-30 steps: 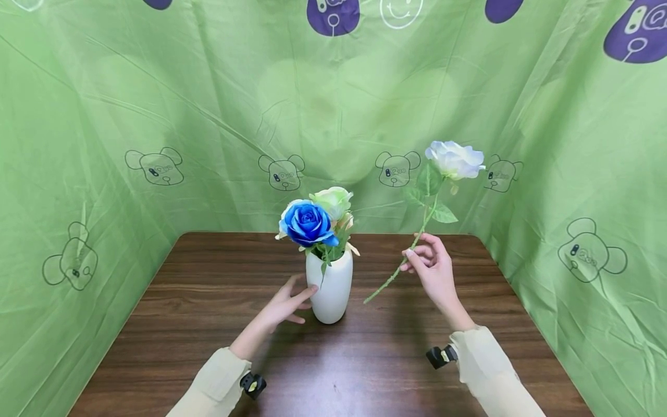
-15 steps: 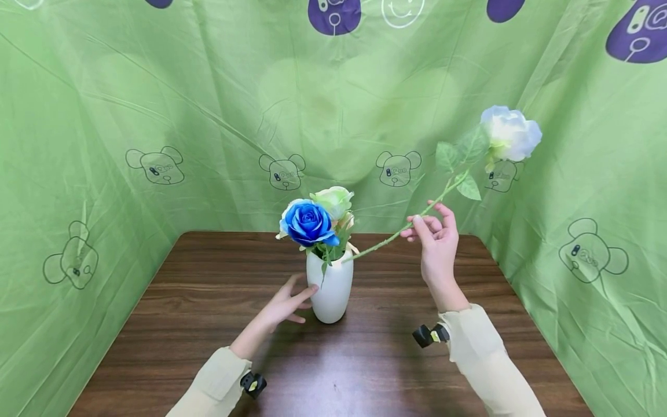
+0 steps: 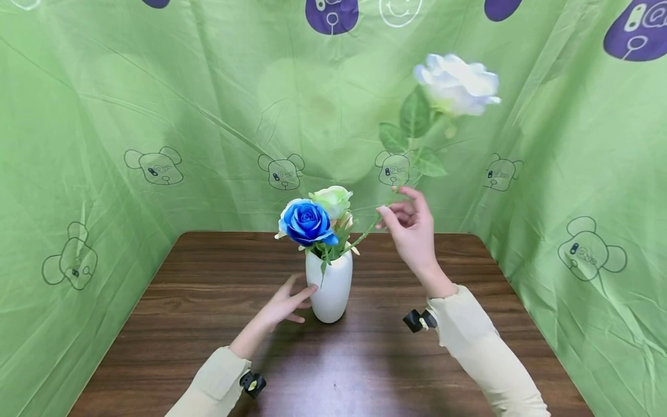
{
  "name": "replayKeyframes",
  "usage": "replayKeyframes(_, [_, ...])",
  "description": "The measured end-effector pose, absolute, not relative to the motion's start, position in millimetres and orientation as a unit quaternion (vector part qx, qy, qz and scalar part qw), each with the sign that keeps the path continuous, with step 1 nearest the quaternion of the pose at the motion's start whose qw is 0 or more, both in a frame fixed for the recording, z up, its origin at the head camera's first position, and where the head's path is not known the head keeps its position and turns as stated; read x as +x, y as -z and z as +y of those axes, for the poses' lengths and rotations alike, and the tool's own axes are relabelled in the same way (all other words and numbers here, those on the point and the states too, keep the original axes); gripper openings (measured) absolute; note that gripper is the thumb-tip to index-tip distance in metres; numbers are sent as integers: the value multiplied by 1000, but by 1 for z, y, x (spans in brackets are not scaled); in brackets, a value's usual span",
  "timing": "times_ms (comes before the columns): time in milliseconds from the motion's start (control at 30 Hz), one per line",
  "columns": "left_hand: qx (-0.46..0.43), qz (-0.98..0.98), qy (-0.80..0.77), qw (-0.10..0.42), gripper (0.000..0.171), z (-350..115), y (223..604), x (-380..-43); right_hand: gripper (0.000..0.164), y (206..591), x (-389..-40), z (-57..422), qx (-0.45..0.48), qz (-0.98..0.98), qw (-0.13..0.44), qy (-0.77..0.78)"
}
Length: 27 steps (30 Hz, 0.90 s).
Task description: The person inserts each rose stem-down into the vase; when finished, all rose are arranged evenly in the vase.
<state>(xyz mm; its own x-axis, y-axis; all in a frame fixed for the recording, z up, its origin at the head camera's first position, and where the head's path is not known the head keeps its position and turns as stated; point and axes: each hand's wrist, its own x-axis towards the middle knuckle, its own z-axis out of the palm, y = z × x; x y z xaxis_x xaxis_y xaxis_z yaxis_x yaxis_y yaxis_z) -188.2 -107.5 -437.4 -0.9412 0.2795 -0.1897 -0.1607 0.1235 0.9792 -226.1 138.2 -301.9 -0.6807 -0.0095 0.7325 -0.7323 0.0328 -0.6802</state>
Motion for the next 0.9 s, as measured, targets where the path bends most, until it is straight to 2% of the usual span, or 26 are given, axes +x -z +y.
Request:
replayKeyframes(233, [36,735,-658,160,66,-109,454,-195,34,290,-213,112,316,-739,262,-534])
replayKeyframes(600, [36,737,-654,167,67,-109,453,-194,32,360,-230,102,300,-796,258,-458])
replayKeyframes(900, [38,735,-656,167,67,-109,452,-195,24,384,-226,96,304,-810,247,-437])
